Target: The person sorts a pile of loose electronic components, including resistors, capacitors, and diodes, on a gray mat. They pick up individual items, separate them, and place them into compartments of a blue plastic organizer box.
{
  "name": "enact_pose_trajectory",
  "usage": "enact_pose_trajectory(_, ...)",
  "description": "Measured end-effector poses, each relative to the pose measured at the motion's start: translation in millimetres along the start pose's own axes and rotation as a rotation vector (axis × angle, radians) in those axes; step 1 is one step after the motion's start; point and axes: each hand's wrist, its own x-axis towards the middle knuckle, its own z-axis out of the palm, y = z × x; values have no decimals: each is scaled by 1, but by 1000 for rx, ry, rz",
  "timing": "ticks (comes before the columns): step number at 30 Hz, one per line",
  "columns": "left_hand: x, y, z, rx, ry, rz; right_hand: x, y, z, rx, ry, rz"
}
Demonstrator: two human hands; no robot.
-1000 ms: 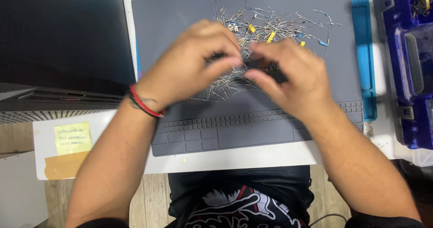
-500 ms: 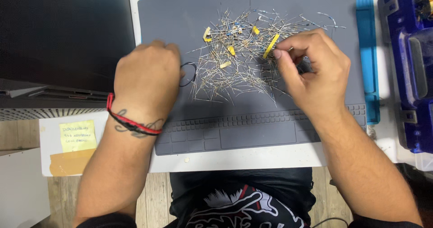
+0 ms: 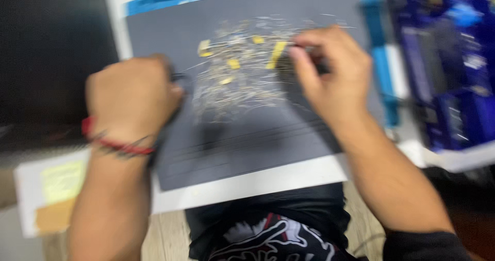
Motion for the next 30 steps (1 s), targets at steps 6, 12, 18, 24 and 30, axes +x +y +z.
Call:
enact_pose_trajectory(6, -1, -11, 8, 201, 258, 26, 5, -21, -43, 48, 43, 42)
enact_pose_trajectory(12, 6, -17, 23, 182, 573, 123, -44, -16, -137, -334, 171, 98)
enact_pose_trajectory(18, 12, 3, 15, -81, 782, 429, -64, 50, -182, -368, 58, 363)
enact_pose_trajectory(24, 15, 24, 10, -156, 907, 674, -50, 75, -183, -348, -12, 262)
enact_pose_trajectory(30, 13, 39, 5, -325, 960, 829, -56, 16, -158, -311, 154, 197)
